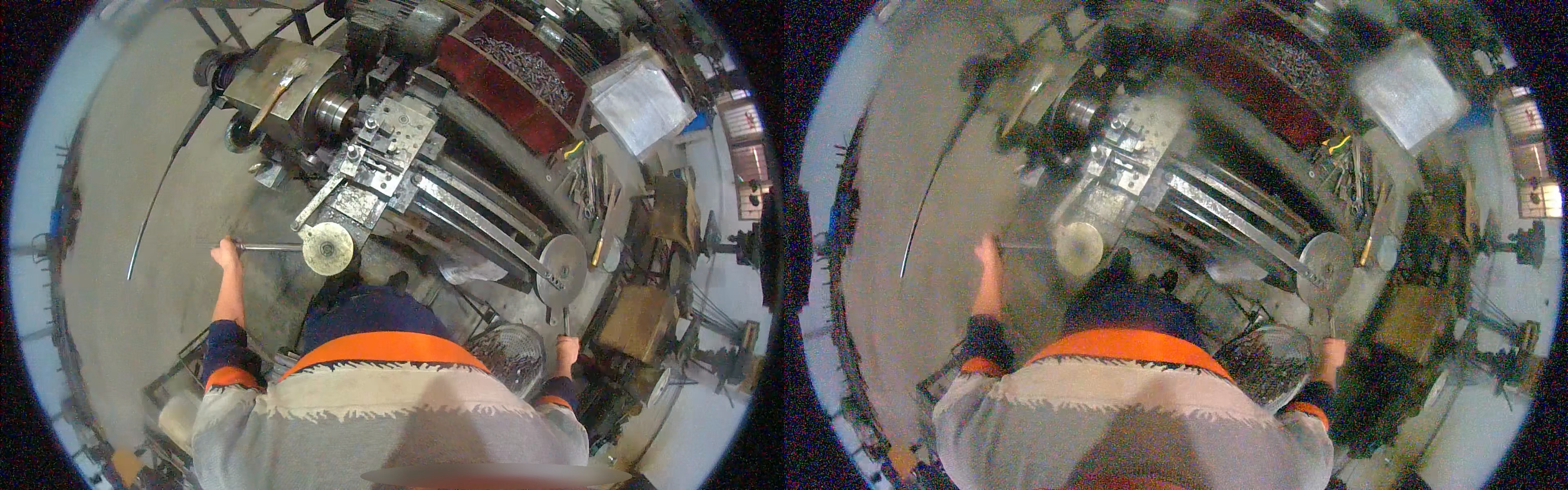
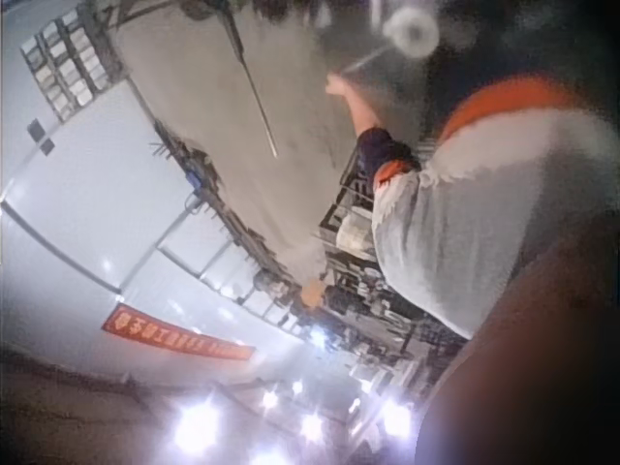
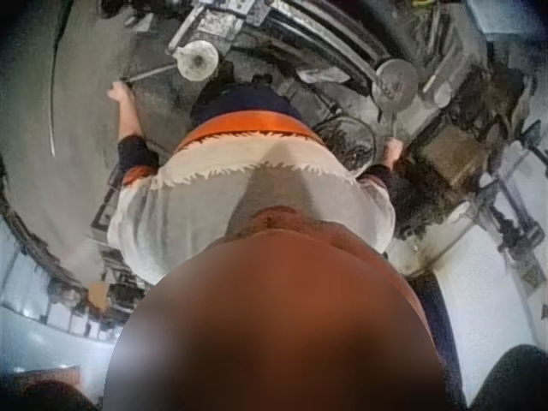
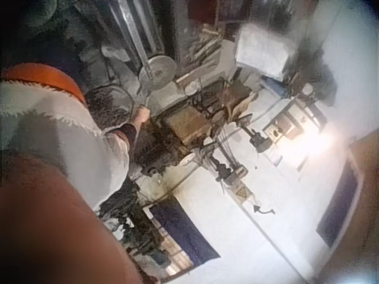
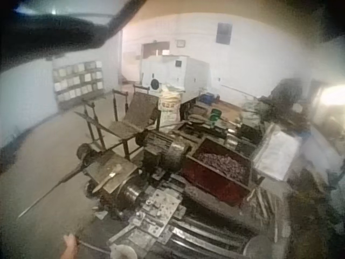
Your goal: The person operates a metal lathe, repeatedly loading small metal rods into the chuck, machining them, and removing the finished parts. The person uses a long metal rod to assist with loading and unloading parts from the chuck.
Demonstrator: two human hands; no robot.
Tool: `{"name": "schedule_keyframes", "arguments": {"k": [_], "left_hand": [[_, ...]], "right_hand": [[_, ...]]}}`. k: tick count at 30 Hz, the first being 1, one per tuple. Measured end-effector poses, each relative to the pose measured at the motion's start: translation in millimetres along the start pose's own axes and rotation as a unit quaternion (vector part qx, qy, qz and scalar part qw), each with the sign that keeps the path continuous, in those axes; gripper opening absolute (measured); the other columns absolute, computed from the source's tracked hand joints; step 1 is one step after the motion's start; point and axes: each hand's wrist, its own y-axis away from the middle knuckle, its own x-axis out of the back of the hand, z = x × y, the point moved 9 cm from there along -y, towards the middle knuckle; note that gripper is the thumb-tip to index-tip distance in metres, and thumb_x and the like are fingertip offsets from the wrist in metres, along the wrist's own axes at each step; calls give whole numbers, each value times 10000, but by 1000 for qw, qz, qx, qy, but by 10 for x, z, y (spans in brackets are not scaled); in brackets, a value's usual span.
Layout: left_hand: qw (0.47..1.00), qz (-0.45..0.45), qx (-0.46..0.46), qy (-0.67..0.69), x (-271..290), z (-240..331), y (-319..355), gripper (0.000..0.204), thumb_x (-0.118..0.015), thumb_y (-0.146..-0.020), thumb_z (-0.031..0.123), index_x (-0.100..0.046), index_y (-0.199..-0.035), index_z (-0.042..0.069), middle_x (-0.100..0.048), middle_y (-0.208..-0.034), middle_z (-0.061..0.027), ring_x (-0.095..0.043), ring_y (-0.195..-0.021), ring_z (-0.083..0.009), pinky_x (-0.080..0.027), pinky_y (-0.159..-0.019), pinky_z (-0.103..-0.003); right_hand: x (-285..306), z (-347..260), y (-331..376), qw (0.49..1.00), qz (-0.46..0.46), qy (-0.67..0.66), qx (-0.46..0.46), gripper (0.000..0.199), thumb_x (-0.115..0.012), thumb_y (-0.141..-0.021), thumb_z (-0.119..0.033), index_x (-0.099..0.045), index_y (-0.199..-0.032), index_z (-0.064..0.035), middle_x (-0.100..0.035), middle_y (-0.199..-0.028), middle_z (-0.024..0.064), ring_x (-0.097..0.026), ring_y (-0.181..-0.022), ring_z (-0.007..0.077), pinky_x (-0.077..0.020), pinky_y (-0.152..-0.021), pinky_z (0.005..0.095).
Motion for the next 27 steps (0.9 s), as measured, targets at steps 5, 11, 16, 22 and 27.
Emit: {"name": "schedule_keyframes", "arguments": {"k": [5, 11, 16, 22, 27], "left_hand": [[997, 6, 67, -29, 236, 25, 519, 241, -575, -664, 132, -496, -697, -92, -509, -557, -131, -498, -436, -196, -409, -379, -304], [915, -239, 60, -320, 341, 773, 422, 256, -571, -722, 164, -514, -773, -80, -547, -547, -121, -531, -406, -189, -425, -376, -285], [947, -237, 13, -216, -61, 1033, -304, 249, -528, -762, 119, -543, -935, -59, -584, -630, -123, -570, -494, -176, -503, -489, -276], [862, -402, -83, -298, -1260, 414, -617, 207, -493, -785, 59, -554, -944, -58, -586, -697, -129, -597, -552, -189, -495, -487, -280], [812, -445, -137, -353, -2094, 402, -285, 226, -527, -774, 107, -569, -915, -64, -611, -731, -168, -616, -646, -241, -485, -556, -330]], "right_hand": [[255, 236, -517, 993, -20, 107, -47, 334, -568, -676, -277, -601, -949, -88, -576, -1038, 141, -556, -947, 312, -366, -840, 475], [71, 276, -482, 985, 45, 165, -37, 471, -561, -688, -276, -503, -1118, -92, -511, -1140, 104, -493, -1023, 312, -372, -857, 459], [1543, -557, -657, 917, 273, -59, 285, 430, -522, -732, -145, -476, -1142, -21, -542, -1049, 169, -535, -902, 285, -444, -752, 348], [3396, -1094, 305, 859, 411, -207, 224, 398, -503, -737, -122, -497, -1118, -7, -576, -996, 146, -560, -847, 242, -464, -701, 309], [3446, -1407, 1071, 863, 407, -234, 187, 405, -501, -725, -122, -501, -1114, -6, -574, -1003, 144, -557, -859, 239, -461, -713, 310]]}}
